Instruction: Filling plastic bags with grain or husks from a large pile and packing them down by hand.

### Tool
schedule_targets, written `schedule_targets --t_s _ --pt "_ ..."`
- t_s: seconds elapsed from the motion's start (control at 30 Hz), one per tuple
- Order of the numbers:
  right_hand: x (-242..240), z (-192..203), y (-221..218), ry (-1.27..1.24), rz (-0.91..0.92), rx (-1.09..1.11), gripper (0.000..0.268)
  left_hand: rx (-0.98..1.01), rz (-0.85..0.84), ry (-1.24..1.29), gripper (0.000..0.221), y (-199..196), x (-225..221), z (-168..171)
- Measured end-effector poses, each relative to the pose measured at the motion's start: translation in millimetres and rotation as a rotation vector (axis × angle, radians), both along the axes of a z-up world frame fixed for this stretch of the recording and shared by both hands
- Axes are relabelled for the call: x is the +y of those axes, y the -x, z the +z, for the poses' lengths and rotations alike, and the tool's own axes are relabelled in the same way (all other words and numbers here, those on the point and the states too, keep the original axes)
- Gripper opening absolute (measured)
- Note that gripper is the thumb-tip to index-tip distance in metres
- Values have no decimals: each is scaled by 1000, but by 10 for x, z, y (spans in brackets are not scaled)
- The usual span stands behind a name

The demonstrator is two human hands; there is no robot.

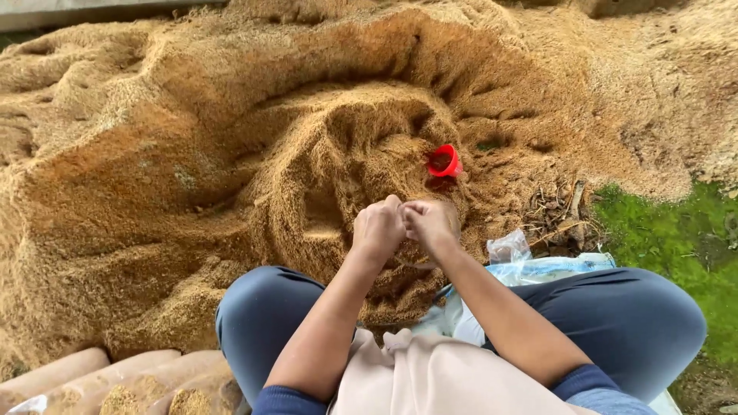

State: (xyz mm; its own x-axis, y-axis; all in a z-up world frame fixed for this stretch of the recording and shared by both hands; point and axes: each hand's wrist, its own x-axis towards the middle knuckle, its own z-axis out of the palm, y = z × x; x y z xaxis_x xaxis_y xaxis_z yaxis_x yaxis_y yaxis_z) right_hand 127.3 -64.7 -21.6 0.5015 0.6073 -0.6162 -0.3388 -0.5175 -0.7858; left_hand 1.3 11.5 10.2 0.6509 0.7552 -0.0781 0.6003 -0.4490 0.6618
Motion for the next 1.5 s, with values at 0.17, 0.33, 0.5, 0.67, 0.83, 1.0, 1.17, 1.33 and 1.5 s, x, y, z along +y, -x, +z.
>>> schedule_targets --t_s 0.17,0.33,0.5,0.67,0.83,1.0,1.17,1.33,1.5 --pt "140 161 27 -57 -25 31 26 28 17 7 30 26 84 32" --pt "-8 708 -112 -33 126 -137 22 10 89 99 27 -19 121 68" --pt "-326 973 -419 -212 33 -474 21 14 94 151 30 -20 49 352" --pt "-494 591 -482 103 371 -808 33 41 86 128 30 -22 85 190" --pt "-340 479 -538 140 411 -1156 23 42 80 160 31 115 -211 433" --pt "-83 188 -695 -53 552 -1252 18 157 1 121 19 209 -315 682" --pt "-300 759 -354 -159 488 -1183 15 37 35 57 23 102 -218 414" --pt "-298 1021 246 -136 391 -600 20 29 19 12 19 74 -160 377" --pt "-16 134 62 -229 12 -19 29 -70 -57 -74 15 64 -206 210"
